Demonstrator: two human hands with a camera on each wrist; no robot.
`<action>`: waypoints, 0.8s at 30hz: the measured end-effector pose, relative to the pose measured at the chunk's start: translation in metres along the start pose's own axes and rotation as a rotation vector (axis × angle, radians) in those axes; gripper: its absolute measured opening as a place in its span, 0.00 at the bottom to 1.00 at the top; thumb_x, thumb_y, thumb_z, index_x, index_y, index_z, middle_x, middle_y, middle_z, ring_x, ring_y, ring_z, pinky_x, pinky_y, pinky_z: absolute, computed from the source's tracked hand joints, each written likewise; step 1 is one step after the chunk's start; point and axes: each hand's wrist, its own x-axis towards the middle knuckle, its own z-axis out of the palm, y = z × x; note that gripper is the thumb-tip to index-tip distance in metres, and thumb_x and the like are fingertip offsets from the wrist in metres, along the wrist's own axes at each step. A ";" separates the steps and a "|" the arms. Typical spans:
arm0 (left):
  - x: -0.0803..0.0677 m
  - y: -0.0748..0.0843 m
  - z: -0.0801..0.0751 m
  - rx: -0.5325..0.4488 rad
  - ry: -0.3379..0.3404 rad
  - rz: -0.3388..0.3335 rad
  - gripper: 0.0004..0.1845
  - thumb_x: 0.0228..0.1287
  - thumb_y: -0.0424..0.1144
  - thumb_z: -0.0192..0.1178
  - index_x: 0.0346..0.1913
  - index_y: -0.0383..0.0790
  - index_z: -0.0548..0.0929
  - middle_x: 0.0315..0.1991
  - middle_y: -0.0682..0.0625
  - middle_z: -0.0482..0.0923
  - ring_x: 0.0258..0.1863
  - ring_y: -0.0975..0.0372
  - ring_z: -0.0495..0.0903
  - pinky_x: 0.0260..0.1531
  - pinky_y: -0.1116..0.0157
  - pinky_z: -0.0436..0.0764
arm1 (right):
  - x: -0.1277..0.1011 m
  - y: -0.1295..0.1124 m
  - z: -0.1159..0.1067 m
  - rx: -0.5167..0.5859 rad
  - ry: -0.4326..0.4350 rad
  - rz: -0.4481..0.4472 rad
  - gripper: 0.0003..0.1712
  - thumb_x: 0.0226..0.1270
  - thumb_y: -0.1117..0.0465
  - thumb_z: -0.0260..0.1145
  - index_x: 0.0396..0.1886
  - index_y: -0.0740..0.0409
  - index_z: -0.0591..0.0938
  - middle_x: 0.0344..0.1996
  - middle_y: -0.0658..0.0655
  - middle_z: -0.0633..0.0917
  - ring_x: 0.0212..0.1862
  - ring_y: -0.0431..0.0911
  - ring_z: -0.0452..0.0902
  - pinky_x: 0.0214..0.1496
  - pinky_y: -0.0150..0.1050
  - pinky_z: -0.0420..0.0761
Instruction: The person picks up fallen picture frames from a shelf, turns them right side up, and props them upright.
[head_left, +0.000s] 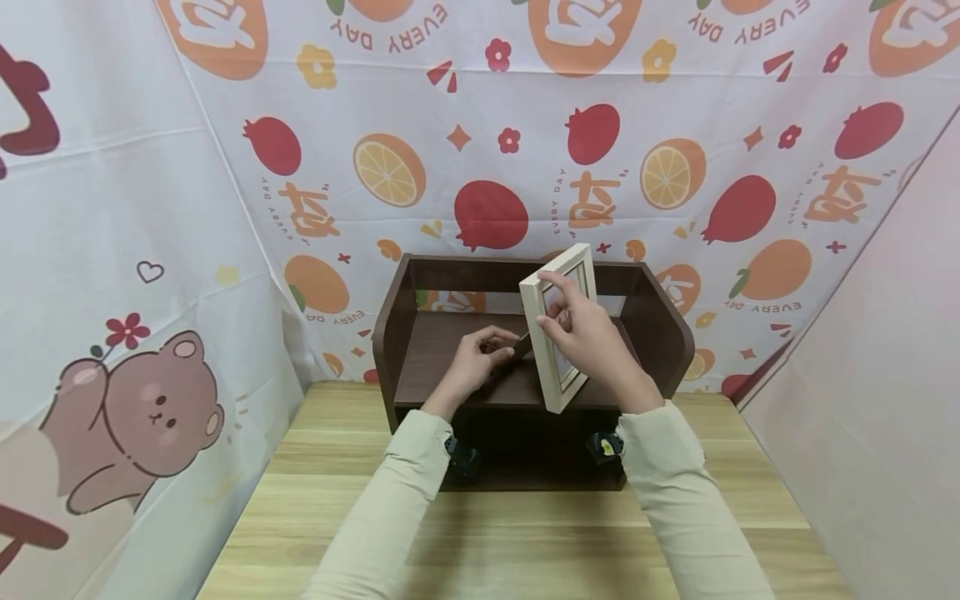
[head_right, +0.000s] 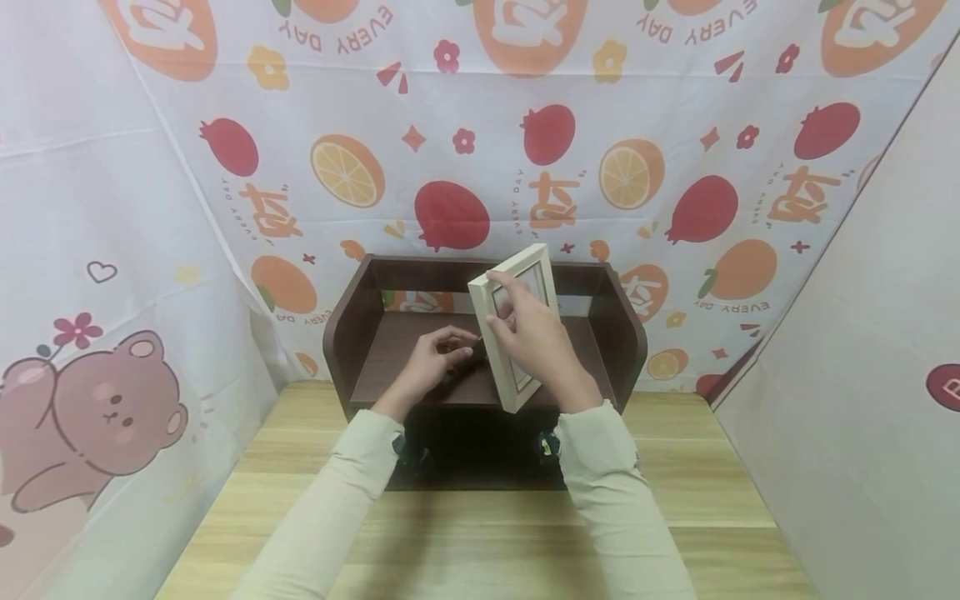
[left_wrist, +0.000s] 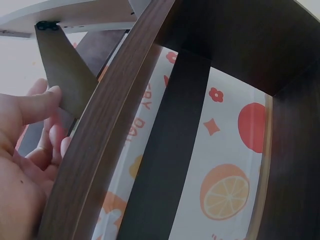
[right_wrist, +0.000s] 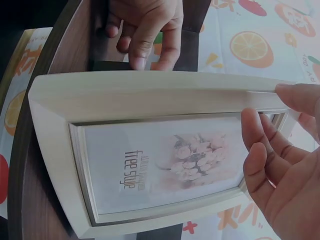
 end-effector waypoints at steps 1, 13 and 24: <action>0.000 -0.001 0.000 -0.009 0.009 -0.006 0.07 0.63 0.30 0.63 0.43 0.36 0.85 0.33 0.46 0.80 0.25 0.61 0.73 0.25 0.68 0.72 | 0.000 0.000 0.000 -0.002 -0.001 -0.001 0.34 0.69 0.62 0.62 0.71 0.48 0.61 0.35 0.57 0.80 0.26 0.44 0.71 0.30 0.37 0.74; -0.008 -0.003 -0.003 -0.019 0.000 -0.025 0.09 0.62 0.36 0.65 0.44 0.38 0.85 0.33 0.52 0.79 0.30 0.63 0.74 0.30 0.68 0.73 | 0.000 -0.003 -0.002 -0.039 -0.039 0.017 0.35 0.70 0.59 0.61 0.73 0.46 0.58 0.35 0.55 0.80 0.27 0.45 0.71 0.29 0.37 0.74; -0.032 0.004 -0.002 -0.054 -0.164 -0.001 0.18 0.64 0.43 0.64 0.55 0.42 0.80 0.47 0.45 0.81 0.40 0.63 0.79 0.38 0.65 0.78 | -0.002 -0.005 -0.009 -0.063 -0.112 0.028 0.38 0.71 0.60 0.60 0.75 0.44 0.54 0.37 0.55 0.80 0.28 0.45 0.72 0.31 0.38 0.74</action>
